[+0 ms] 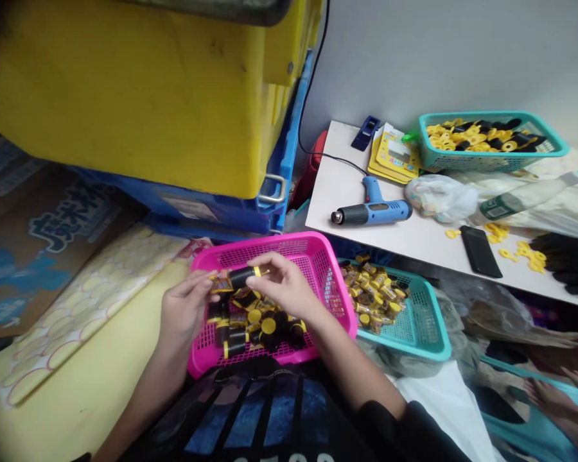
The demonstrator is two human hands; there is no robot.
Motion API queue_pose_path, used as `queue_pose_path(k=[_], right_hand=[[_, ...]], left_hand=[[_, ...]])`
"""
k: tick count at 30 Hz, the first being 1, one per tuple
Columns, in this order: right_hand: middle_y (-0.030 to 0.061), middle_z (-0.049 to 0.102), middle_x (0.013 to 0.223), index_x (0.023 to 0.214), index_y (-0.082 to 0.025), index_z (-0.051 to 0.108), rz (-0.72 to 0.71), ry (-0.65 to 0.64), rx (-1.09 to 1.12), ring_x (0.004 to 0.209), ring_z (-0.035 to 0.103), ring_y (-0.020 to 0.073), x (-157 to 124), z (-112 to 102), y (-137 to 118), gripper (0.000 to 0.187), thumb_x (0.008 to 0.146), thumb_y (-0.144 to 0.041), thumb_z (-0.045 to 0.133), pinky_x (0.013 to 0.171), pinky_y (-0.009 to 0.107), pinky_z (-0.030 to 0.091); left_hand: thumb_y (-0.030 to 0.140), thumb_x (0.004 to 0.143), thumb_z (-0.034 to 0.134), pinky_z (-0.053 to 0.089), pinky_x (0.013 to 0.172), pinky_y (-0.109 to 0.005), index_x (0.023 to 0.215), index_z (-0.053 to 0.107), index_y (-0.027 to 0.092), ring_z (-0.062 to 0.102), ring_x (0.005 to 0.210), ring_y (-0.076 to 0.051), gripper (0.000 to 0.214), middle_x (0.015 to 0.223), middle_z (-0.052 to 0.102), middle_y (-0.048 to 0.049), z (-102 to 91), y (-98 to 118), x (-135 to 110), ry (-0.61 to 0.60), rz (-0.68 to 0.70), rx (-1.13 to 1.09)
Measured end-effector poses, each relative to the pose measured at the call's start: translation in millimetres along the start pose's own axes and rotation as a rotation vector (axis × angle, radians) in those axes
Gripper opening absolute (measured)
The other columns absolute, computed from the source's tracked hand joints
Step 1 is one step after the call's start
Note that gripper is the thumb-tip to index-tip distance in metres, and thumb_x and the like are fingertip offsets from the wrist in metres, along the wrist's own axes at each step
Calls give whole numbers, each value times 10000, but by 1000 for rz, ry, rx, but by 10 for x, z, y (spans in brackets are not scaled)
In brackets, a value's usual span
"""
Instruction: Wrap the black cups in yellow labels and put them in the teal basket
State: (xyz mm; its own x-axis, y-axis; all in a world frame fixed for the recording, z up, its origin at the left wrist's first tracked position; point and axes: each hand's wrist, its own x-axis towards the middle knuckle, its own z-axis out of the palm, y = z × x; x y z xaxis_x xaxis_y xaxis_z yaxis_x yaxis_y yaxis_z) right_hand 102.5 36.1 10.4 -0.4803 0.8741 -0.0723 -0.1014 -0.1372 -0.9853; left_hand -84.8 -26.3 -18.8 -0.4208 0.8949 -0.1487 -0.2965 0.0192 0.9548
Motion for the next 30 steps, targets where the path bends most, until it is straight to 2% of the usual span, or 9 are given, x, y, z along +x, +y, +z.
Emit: queue_pose_path(k=[6, 11, 16, 18, 21, 25, 27, 30], right_hand=[[-37, 590, 695, 840, -196, 622, 58, 75, 35, 588, 536, 87, -24, -23, 11, 309, 689, -398, 801, 570, 238, 440], [-35, 585, 684, 833, -189, 626, 60, 58, 11, 579, 529, 90, -30, -28, 34, 308, 698, -410, 794, 569, 243, 435], [-6, 633, 851, 974, -218, 628, -31, 45, -6, 713, 579, 117, -49, -5, 74, 404, 652, -341, 837, 705, 288, 489], [9, 636, 921, 997, -225, 613, -53, 42, 1, 773, 588, 130, -61, 19, 93, 438, 640, -328, 844, 754, 309, 497], [25, 634, 958, 948, -223, 600, -74, 23, 35, 865, 606, 161, -73, 53, 129, 415, 643, -370, 840, 827, 358, 500], [31, 618, 987, 876, -233, 607, -161, 19, 100, 976, 601, 196, -79, 57, 177, 429, 602, -450, 856, 886, 392, 485], [41, 603, 1034, 881, -232, 631, -179, 32, 134, 1002, 590, 198, -85, 48, 190, 404, 643, -496, 823, 889, 381, 477], [61, 619, 1067, 1045, -237, 639, -49, -23, 255, 979, 605, 194, -98, 59, 197, 438, 764, -567, 701, 863, 362, 482]], left_hand=[[344, 686, 811, 576, 554, -214, 839, 794, 239, 632, 696, -114, 186, 863, 666, -13, 12, -40, -13, -53, 75, 79], [357, 689, 804, 578, 591, -231, 852, 792, 237, 632, 719, -128, 203, 863, 646, -16, 69, 37, -30, -100, 112, 160], [279, 698, 796, 560, 844, -281, 1004, 753, 276, 635, 1014, -190, 309, 1059, 638, -40, 138, 188, -58, -196, 220, 297], [267, 709, 785, 543, 901, -315, 1007, 741, 268, 637, 1051, -206, 301, 1091, 662, -50, 166, 235, -78, -256, 192, 333], [262, 691, 792, 556, 879, -338, 940, 735, 235, 675, 971, -209, 257, 1023, 709, -53, 211, 275, -103, -277, 106, 331], [219, 612, 832, 569, 841, -320, 862, 726, 227, 696, 928, -205, 272, 954, 738, -37, 269, 281, -117, -280, 35, 218], [203, 594, 840, 567, 844, -312, 850, 726, 229, 701, 930, -201, 281, 954, 746, -34, 300, 269, -127, -294, -2, 161], [202, 586, 848, 574, 824, -308, 869, 728, 228, 712, 904, -197, 309, 967, 759, -40, 352, 247, -149, -312, -73, 95]])
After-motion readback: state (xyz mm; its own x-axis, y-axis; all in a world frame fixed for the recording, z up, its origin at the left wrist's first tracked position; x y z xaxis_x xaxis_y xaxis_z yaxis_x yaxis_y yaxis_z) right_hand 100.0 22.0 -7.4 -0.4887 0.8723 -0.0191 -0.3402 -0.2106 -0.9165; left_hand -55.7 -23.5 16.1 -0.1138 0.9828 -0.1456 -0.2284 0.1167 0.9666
